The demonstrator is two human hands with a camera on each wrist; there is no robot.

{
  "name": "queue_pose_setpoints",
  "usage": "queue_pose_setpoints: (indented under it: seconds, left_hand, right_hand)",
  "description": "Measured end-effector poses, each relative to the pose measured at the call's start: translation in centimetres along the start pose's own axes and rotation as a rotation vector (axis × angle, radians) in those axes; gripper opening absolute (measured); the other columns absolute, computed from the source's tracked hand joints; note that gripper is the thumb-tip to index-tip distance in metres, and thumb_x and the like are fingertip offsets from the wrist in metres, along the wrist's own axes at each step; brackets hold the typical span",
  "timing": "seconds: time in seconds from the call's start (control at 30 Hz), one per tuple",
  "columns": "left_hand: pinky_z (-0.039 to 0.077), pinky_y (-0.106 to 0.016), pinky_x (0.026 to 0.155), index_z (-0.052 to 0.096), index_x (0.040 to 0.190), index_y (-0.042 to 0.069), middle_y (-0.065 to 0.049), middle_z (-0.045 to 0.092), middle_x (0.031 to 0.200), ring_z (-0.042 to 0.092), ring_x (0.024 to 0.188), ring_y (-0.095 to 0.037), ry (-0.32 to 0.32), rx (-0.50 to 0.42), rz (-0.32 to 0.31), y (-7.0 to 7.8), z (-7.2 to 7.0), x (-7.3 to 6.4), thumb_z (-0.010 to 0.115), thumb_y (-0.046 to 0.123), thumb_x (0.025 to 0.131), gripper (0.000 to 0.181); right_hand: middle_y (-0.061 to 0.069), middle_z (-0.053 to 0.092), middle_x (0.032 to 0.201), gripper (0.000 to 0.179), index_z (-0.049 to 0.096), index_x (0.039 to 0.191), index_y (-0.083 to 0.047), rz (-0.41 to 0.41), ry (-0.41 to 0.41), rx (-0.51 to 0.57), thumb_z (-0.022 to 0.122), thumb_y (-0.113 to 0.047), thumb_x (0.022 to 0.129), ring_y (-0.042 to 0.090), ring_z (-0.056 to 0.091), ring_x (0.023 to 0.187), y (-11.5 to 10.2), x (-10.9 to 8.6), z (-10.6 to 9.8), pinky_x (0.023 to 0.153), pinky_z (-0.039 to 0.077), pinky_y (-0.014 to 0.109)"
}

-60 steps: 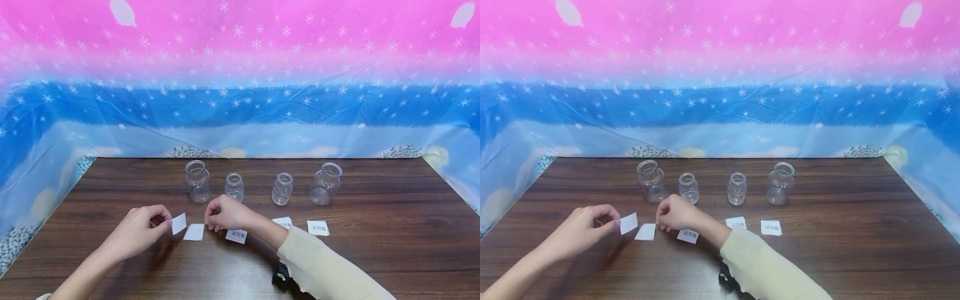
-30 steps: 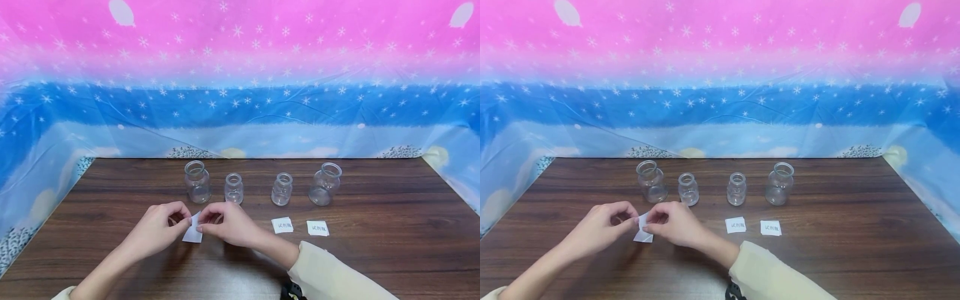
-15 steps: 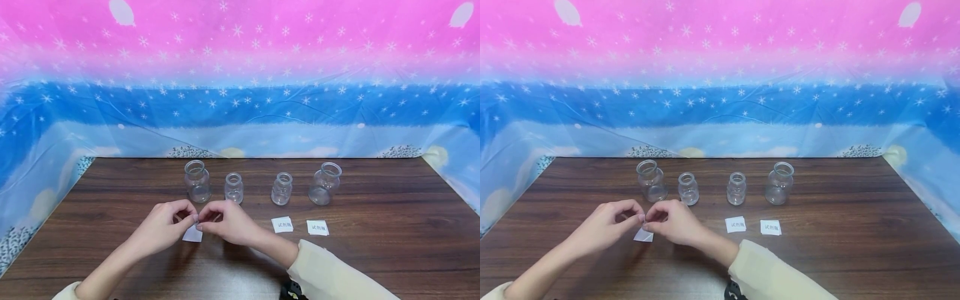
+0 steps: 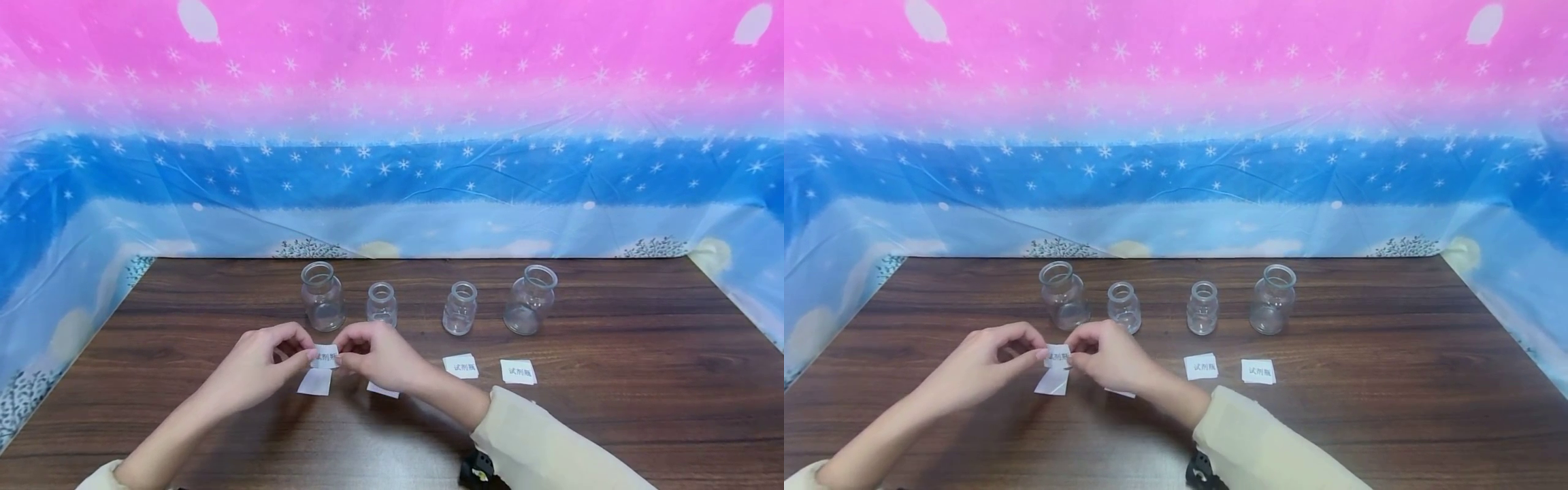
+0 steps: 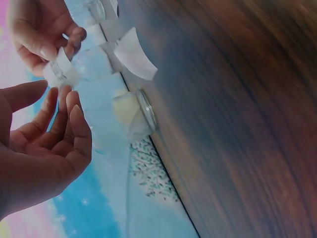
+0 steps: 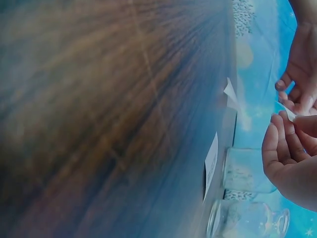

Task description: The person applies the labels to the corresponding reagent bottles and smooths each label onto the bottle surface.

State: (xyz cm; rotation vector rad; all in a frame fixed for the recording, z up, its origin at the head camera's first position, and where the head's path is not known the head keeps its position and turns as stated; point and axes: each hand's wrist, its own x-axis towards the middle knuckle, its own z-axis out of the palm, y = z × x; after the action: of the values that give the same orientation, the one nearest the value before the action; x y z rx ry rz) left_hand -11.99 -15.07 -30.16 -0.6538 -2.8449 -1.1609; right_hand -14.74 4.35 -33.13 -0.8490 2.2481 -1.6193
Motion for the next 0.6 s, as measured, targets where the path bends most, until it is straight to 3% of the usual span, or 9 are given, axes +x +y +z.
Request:
queue_pose_setpoints:
  seconds: [0.13, 0.27, 0.37, 0.6]
  left_hand:
    - [0.046, -0.025, 0.062, 0.061, 0.083, 0.011, 0.006, 0.059, 0.074, 0.055, 0.070, -0.009, 0.014, 0.010, -0.056, -0.49, -0.30, -0.08, 0.065, 0.016, 0.085, 0.007]
    - [0.046, -0.026, 0.063, 0.061, 0.083, 0.011, 0.005, 0.059, 0.074, 0.055, 0.071, -0.010, 0.003, -0.007, -0.087, -0.63, -0.51, -0.11, 0.065, 0.016, 0.084, 0.007]
    - [0.046, -0.026, 0.063, 0.061, 0.084, 0.011, 0.004, 0.060, 0.075, 0.055, 0.070, -0.010, -0.011, -0.022, -0.072, -0.65, -0.51, -0.11, 0.064, 0.016, 0.085, 0.007]
    - [0.045, -0.026, 0.060, 0.061, 0.084, 0.010, 0.004, 0.062, 0.078, 0.055, 0.070, -0.009, -0.016, -0.030, -0.029, -0.94, -0.37, -0.09, 0.063, 0.014, 0.086, 0.005]
  right_hand:
    - [0.015, 0.061, 0.072, 0.007, 0.063, 0.087, 0.006, 0.010, 0.026, 0.018, 0.058, 0.007, 0.081, 0.012, 0.056, 0.062, 0.05, 0.06, -0.36, 0.057, 0.046, 0.021]
    - [0.020, 0.061, 0.076, 0.008, 0.063, 0.088, 0.007, 0.018, 0.037, 0.060, 0.057, 0.007, 0.082, 0.022, 0.059, 0.066, 0.02, 0.14, -0.51, 0.063, 0.051, 0.034]
    - [0.021, 0.061, 0.078, 0.008, 0.062, 0.088, 0.008, 0.021, 0.041, 0.074, 0.057, 0.008, 0.082, 0.027, 0.061, 0.068, -0.04, 0.22, -0.44, 0.066, 0.051, 0.041]
    - [0.020, 0.062, 0.078, 0.009, 0.062, 0.090, 0.008, 0.018, 0.051, 0.071, 0.058, 0.007, 0.082, 0.027, 0.061, 0.069, -0.06, 0.30, -0.35, 0.065, 0.052, 0.037]
